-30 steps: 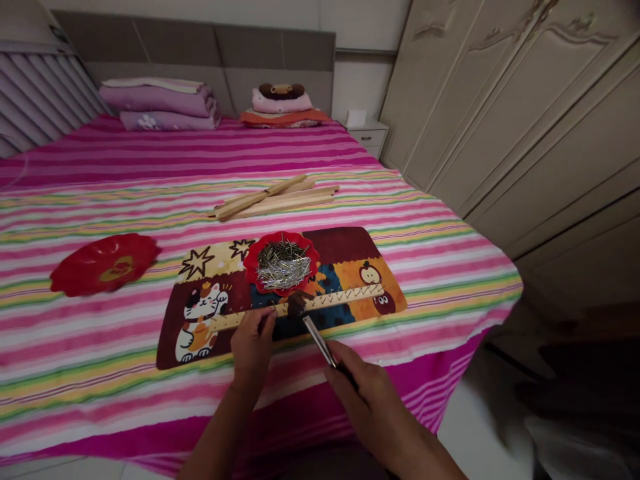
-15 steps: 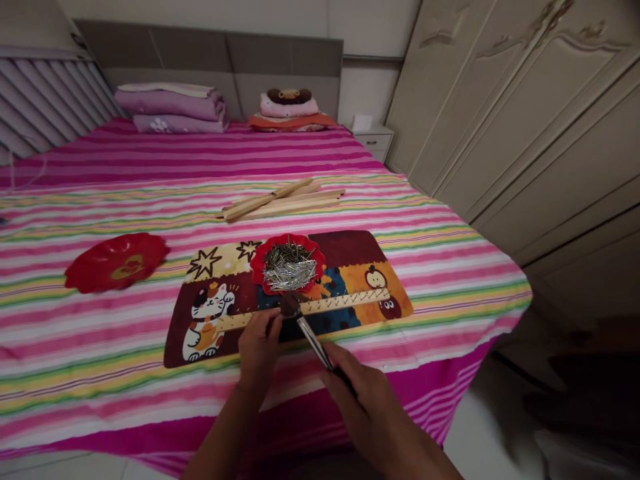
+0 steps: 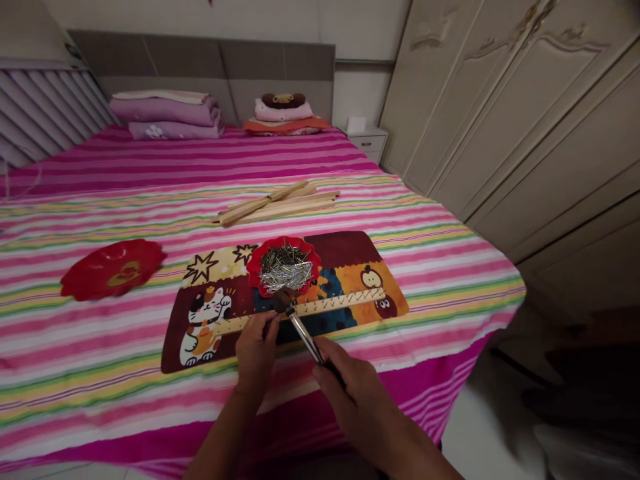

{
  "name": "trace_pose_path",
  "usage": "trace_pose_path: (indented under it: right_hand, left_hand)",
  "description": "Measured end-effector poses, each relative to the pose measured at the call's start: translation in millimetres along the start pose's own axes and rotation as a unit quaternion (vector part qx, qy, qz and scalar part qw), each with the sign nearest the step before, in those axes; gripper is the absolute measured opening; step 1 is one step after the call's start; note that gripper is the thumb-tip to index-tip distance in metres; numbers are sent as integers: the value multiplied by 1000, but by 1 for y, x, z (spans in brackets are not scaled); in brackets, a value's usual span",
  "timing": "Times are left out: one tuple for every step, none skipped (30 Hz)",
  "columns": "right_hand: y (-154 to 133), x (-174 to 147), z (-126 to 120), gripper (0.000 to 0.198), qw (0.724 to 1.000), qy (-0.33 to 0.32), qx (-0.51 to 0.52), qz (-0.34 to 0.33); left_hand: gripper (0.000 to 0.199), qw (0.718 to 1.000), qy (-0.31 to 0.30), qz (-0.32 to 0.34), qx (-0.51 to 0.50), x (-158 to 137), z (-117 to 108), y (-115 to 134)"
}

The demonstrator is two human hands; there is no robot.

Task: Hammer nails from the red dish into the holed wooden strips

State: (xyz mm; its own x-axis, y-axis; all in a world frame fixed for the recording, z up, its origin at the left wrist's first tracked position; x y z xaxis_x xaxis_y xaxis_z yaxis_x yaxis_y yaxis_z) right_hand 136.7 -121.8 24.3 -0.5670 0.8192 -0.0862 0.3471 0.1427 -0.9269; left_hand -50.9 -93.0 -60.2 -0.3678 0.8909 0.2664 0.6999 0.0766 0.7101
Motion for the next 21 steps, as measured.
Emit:
trace_pose_path:
  right_hand:
    - [-1,3,3,27,1000,-9,-7,-1]
    - [-1,5,5,25,1000,-13,-13,-2]
    - [-1,7,7,24,1000,-17,-19,-1]
    - [0,8,8,23,1000,-16,-24,1]
    - [0,9,9,23,1000,-16,-26,4]
    - [1,9,10,24,1000,-15,-25,8]
    - [1,7,9,25,1000,-13,-19,10]
    - [1,5,8,26,1000,-6,-11,11]
    - [2,2,6,27,1000,4,-1,11]
    - [3,-2,3,28,1000,19,10,8]
    - [4,-6,0,29,999,35,22,5]
    - [6,-10,-4,31,998,53,34,3]
    - [10,-14,-8,32,997,70,45,4]
    - [14,-19,-13,34,995,89,52,10]
    - [19,-23,-17,35,993,103,57,18]
    - [25,-27,-20,36,991,113,58,29]
    - [31,-31,-24,37,990,122,57,41]
    - [37,-34,-26,38,989,128,53,52]
    - [43,-37,-28,38,988,134,50,60]
    - [47,-40,-30,38,987,140,47,67]
    - [51,-42,-31,38,986,146,44,72]
  left_hand:
    - [17,1000,-2,-1,5,0,0,0]
    - [16,1000,-4,-2,10,-1,-1,1]
    - [16,1000,-5,-3,13,-1,-1,1]
    - [15,1000,-7,-4,15,-1,-1,1]
    - [15,1000,-7,-4,15,-1,-1,0]
    - [15,1000,-7,-4,14,-1,-1,0]
    - [15,1000,-5,-2,11,0,0,-1]
    - [15,1000,-4,-1,7,0,0,-2]
    - [15,1000,-4,1,4,1,1,-2]
    - [16,1000,-6,2,2,1,1,-2]
    - [17,1000,-11,3,1,0,0,-2]
    - [18,1000,-16,4,3,0,-1,0]
    - [19,1000,-18,6,7,0,-4,2]
    - [20,1000,-16,11,13,0,-8,5]
    - [20,1000,-12,18,20,1,-13,9]
    - [21,999,-4,25,29,3,-19,14]
    - [21,999,5,33,41,8,-25,18]
    - [22,998,11,41,56,14,-31,23]
    - [22,996,14,47,77,23,-35,27]
    - [22,993,12,57,102,33,-37,30]
    - [22,989,2,65,133,45,-37,33]
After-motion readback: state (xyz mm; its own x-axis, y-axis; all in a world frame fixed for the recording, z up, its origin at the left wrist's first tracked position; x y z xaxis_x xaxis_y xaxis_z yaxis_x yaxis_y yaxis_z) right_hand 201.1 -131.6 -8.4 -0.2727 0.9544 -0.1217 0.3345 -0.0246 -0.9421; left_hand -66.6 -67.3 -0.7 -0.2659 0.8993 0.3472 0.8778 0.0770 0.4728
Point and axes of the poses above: each hand's wrist, its own x-axis towards the middle knuckle, its own z-axis out of the palm, y = z × x, the point moved 4 cm from there along x, towards the middle knuckle, and after that the axes turned 6 degrees about -y, right-handed, at the moved point
